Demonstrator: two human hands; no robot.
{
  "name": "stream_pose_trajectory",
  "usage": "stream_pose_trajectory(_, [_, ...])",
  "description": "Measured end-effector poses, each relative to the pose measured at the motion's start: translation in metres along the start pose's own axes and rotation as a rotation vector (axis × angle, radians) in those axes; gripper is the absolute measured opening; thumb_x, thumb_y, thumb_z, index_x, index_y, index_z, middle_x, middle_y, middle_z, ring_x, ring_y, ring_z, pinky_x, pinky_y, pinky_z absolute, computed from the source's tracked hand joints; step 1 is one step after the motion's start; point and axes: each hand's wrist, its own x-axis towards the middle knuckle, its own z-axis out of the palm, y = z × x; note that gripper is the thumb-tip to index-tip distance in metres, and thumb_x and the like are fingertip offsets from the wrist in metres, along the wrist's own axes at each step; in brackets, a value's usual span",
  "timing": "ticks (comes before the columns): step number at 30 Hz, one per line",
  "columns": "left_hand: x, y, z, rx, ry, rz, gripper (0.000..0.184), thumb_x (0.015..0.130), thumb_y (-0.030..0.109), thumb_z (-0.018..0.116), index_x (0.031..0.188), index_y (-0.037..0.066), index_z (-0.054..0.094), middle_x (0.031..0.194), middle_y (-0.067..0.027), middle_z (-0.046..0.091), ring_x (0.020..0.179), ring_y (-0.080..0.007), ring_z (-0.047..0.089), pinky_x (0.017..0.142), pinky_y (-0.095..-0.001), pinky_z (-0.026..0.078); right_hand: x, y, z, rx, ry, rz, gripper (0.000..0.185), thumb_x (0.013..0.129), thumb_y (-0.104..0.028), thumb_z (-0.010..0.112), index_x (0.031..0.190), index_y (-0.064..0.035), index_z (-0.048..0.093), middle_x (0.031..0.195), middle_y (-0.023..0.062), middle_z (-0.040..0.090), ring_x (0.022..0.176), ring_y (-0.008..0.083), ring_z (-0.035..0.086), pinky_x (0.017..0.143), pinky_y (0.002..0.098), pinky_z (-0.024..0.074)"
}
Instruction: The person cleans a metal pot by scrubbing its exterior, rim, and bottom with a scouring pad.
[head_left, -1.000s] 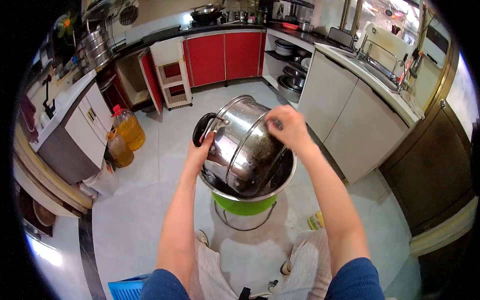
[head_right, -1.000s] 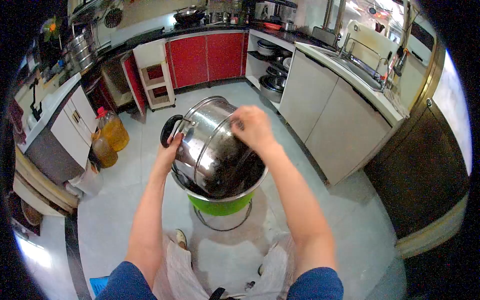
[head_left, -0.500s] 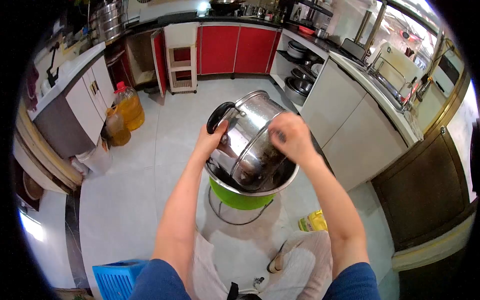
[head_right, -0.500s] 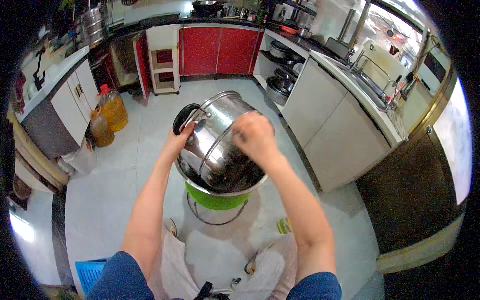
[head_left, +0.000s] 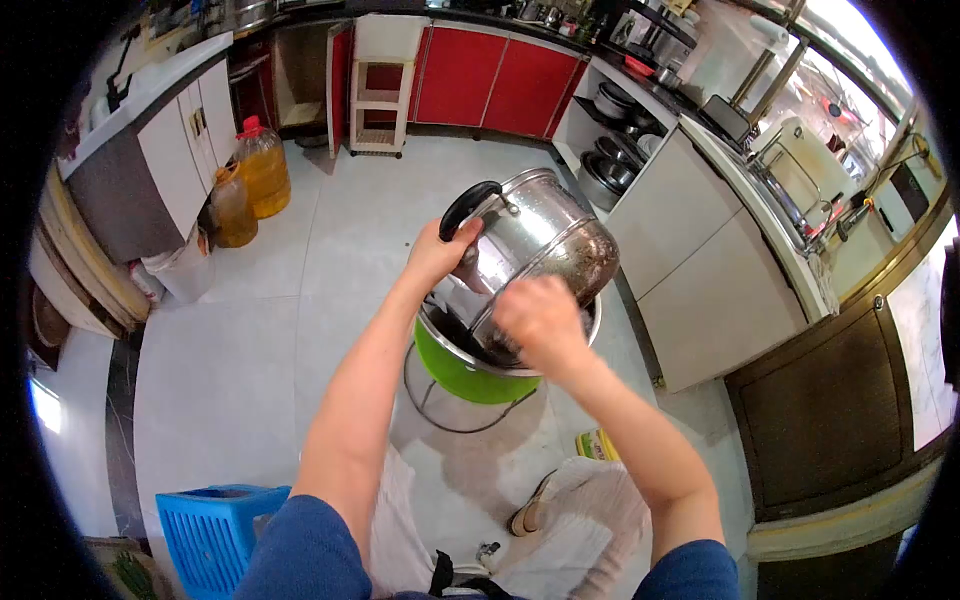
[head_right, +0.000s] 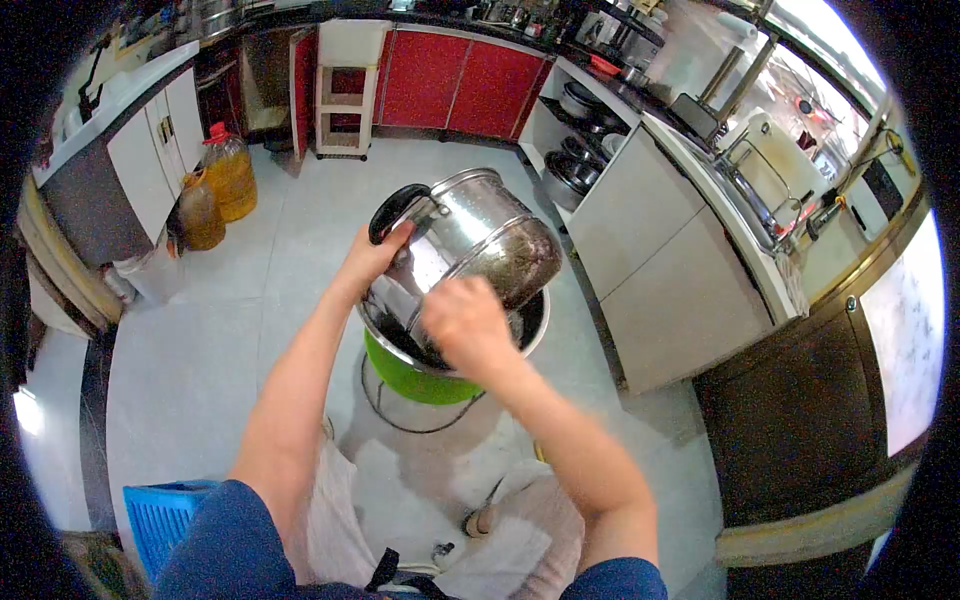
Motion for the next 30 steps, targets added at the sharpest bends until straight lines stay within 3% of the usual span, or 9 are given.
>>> stream_pose_trajectory(3, [-0.001,0.001,0.002,-0.065,0.026,0.034,0.041,0.085,0.043,0.064,0.081,0.002,0.063,0.066,-0.0017,0.058,0.062,-0.0131,0.052,0.058,-0.0304,0.042,0.003,-0.015,0.000,0.029,-0.058,-0.120,0.014,0.060,-0.006,0.062,0.073,-0.0116,0.061,0.083,0.0011,0.059,0.091,0.0201,0.056,0.075,0.0360,0.0426])
stream_pose_trajectory(5, [-0.006,0.013,0.000,-0.028,-0.036,-0.057,0.039,0.085,0.041,0.064,0.080,0.003,0.062,0.065,-0.0013,0.057,0.061,-0.0126,0.051,0.057,-0.0299,0.042,0.008,0.005,-0.008,-0.011,0.022,0.044,0.014,0.060,-0.008,0.064,0.073,-0.0118,0.062,0.082,0.0014,0.060,0.090,0.0202,0.057,0.075,0.0362,0.0426])
stream_pose_trajectory(9, [-0.002,0.002,0.009,-0.045,0.078,0.161,0.042,0.085,0.042,0.064,0.073,0.002,0.060,0.063,0.0009,0.054,0.061,-0.0103,0.047,0.054,-0.0285,0.038,0.018,0.029,-0.031,-0.023,0.141,0.245,0.020,0.061,-0.007,0.064,0.080,-0.0111,0.065,0.087,0.0023,0.063,0.089,0.0222,0.058,0.075,0.0377,0.0425])
stream_pose_trajectory(15, [-0.004,0.009,0.002,-0.018,-0.007,0.067,0.045,0.084,0.045,0.065,0.074,0.002,0.061,0.065,0.0003,0.055,0.063,-0.0102,0.048,0.057,-0.0285,0.041,0.002,-0.022,0.006,-0.030,-0.105,-0.134,0.005,0.062,-0.012,0.059,0.067,-0.0117,0.059,0.079,0.0008,0.057,0.086,0.0183,0.056,0.075,0.0355,0.0429])
stream_pose_trajectory(18, [-0.005,0.009,0.003,-0.047,-0.013,0.085,0.044,0.084,0.045,0.065,0.075,0.002,0.061,0.065,0.0001,0.056,0.064,-0.0106,0.049,0.058,-0.0286,0.041,0.008,0.010,-0.010,-0.029,-0.092,0.075,0.022,0.062,-0.014,0.069,0.083,-0.0159,0.063,0.095,-0.0012,0.061,0.094,0.0201,0.057,0.082,0.0387,0.0416])
stream_pose_trajectory(21, [-0.004,0.005,0.006,-0.069,0.014,0.075,0.043,0.084,0.045,0.065,0.079,0.002,0.062,0.068,0.0009,0.057,0.065,-0.0107,0.049,0.058,-0.0285,0.041,0.010,0.069,-0.022,-0.010,0.205,0.308,0.018,0.067,-0.013,0.069,0.084,-0.0149,0.066,0.090,0.0015,0.063,0.091,0.0241,0.058,0.079,0.0392,0.0426])
stream_pose_trajectory(23, [-0.002,0.000,0.008,-0.048,0.014,0.101,0.039,0.085,0.041,0.064,0.078,0.003,0.061,0.066,0.0002,0.056,0.062,-0.0115,0.049,0.057,-0.0291,0.041,0.013,0.089,-0.030,0.108,0.143,0.497,0.016,0.068,-0.011,0.068,0.084,-0.0141,0.066,0.088,0.0027,0.064,0.090,0.0246,0.058,0.079,0.0395,0.0429])
stream_pose_trajectory(29, [0.002,-0.003,0.005,0.013,0.019,0.098,0.035,0.086,0.037,0.063,0.078,0.003,0.060,0.064,-0.0002,0.055,0.061,-0.0120,0.049,0.056,-0.0294,0.039,0.011,0.002,-0.011,-0.005,-0.131,-0.011,0.013,0.060,-0.012,0.064,0.073,-0.0131,0.062,0.084,-0.0008,0.058,0.092,0.0181,0.056,0.078,0.0361,0.0424])
stream_pose_trajectory(30, [0.001,-0.002,0.006,0.000,0.040,0.096,0.035,0.085,0.038,0.064,0.078,0.004,0.060,0.064,0.0000,0.055,0.060,-0.0119,0.049,0.056,-0.0293,0.039,0.010,0.000,-0.009,-0.006,-0.024,-0.107,0.013,0.060,-0.014,0.064,0.072,-0.0132,0.062,0.084,-0.0011,0.057,0.092,0.0173,0.056,0.079,0.0350,0.0423])
